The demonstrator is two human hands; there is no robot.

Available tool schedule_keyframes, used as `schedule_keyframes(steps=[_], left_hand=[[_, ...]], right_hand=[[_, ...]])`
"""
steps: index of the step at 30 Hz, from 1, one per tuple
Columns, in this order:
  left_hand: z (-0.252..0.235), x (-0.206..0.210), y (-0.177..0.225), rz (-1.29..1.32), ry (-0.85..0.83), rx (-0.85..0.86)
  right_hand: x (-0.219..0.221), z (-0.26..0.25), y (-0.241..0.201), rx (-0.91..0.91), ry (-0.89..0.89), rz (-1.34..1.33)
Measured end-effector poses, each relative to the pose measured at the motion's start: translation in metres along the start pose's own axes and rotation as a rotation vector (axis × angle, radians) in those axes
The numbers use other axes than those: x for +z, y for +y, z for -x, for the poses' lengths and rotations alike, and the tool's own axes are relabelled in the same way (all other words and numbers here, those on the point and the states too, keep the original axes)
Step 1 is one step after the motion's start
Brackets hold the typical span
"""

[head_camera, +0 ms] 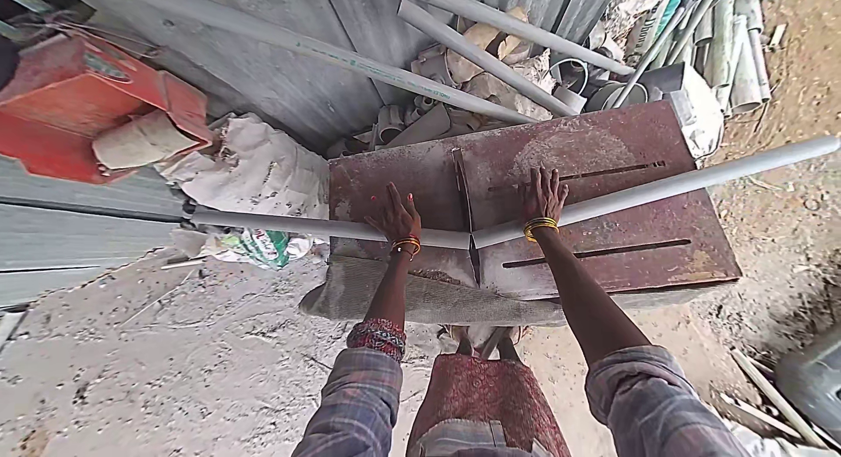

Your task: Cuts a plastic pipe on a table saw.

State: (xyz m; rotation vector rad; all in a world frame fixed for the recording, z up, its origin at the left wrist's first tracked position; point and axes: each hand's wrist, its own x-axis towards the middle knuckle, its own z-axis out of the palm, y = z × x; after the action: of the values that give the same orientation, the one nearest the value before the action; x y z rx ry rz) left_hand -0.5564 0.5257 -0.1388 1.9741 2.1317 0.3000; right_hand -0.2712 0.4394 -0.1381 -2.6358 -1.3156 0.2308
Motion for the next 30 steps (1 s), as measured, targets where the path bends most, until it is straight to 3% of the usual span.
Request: schedule_keyframes(steps=[14,20,23,25,30], left_hand=[[-0.012,0.003,0.002,0.046,0.007,-0.126],[0.059,-0.021,-0.050,0.224,0.106,-0.154],[0.093,-0.037,-0.081,0.413,0.092,-0.477],[0.104,-0.040,-0.094,0.460,0.110,-0.549],[0.103,-0.071,-0.062,0.566,0.067,-0.618]], right_hand=[[-0.004,-0.007,0.003,0.057,0.019,-0.002],[-0.013,0.092,0.038,0.349,0.081,-0.064],[-0.023,0.139,0.050,0.611,0.106,-0.155],[-0.039,0.157,0.045,0.716,0.104,-0.236],[-0.051,0.150,0.034,0.787,0.000,-0.418]])
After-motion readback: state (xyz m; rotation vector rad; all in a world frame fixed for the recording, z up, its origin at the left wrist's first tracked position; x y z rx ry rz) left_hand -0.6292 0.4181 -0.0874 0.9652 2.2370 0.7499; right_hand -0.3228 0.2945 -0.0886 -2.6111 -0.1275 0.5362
